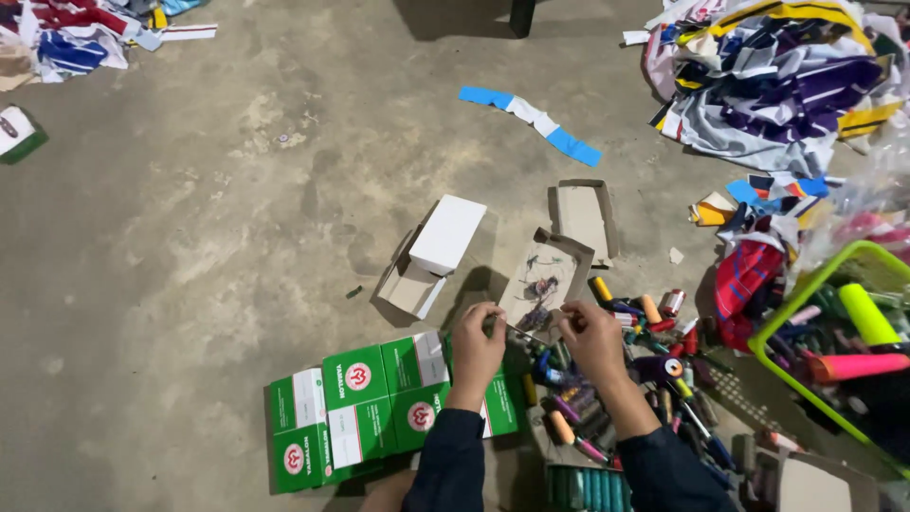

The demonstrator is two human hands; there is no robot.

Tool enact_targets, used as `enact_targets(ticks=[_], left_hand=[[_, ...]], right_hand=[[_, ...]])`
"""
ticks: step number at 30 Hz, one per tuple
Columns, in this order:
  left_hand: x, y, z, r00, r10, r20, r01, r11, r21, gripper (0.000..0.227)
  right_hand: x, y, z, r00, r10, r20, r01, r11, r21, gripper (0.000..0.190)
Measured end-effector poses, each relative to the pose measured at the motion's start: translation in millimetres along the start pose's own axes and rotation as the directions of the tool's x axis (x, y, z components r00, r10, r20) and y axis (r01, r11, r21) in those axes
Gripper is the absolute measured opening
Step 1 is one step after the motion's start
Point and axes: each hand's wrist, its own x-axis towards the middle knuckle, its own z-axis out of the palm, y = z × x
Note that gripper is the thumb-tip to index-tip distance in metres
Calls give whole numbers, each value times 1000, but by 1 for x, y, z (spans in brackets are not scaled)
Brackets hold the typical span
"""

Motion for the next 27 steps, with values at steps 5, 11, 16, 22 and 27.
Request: enact_targets(ticks=[5, 11, 16, 22, 27], left_hand=[[-67, 39, -28, 954, -121, 274, 231, 879, -417, 43], [-162, 64, -40, 919, -248, 308, 377, 783, -494, 37], [-230, 104, -67, 884, -261, 389, 432, 774, -463, 33], [-268, 128, -59, 785, -302, 541, 561, 717, -414, 50], [-274, 137, -49, 771, -280, 571, 519, 796, -311, 44]], right_hand=[[-58, -46, -78, 995, -8, 97, 1, 998, 70, 25], [-149, -116, -164, 923, 256, 289, -324, 921, 218, 67], [-219, -115, -190, 783, 465, 414, -622, 608, 493, 67], [-281, -94, -208, 825, 444, 351, -558, 535, 634, 61], [-298, -81, -228, 775, 542, 325, -624, 574, 529, 58]])
